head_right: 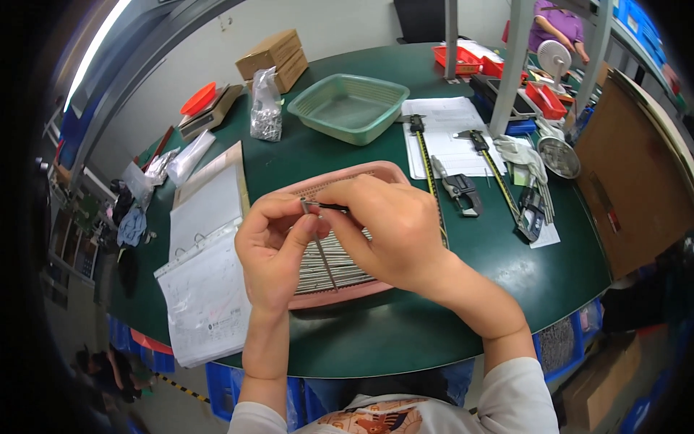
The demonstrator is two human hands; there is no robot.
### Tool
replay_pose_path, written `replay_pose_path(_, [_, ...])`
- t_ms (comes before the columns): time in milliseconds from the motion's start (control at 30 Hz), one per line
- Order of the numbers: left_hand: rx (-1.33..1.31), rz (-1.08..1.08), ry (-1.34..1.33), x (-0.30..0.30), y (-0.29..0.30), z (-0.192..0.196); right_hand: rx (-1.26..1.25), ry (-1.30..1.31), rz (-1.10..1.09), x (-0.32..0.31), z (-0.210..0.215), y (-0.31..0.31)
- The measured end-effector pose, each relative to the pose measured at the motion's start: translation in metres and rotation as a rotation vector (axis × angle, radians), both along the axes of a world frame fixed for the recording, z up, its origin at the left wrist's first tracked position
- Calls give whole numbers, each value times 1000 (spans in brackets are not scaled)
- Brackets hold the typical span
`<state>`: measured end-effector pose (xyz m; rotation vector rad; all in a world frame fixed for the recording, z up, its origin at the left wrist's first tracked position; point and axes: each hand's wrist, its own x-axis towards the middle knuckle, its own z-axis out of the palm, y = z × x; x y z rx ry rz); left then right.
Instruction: The recorder is inspecting thin metal rods and fitting small black components onto their ends at a factory workstation.
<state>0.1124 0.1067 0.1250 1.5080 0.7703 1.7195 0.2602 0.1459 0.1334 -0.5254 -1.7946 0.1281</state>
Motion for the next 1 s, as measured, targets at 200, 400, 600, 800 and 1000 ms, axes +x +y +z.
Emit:
replay_pose_path(200, [80,94,35,0,8,-12,171,-40,-37,3,2,8])
replay_pose_path(400, [175,198,191,1,5,-18,217,-62,-185,11,-4,1])
replay_pose_path(600, [164,331,289,-11,6,-20,66,-3,-66,0,-7,0])
replay_pose_path(800, [139,318,200,-4,7,-15,10,-1,11,5,-4,-2])
replay_pose_path(1000, [285,318,231,-10,10,-20,175,-32,-128,-4,-9,4])
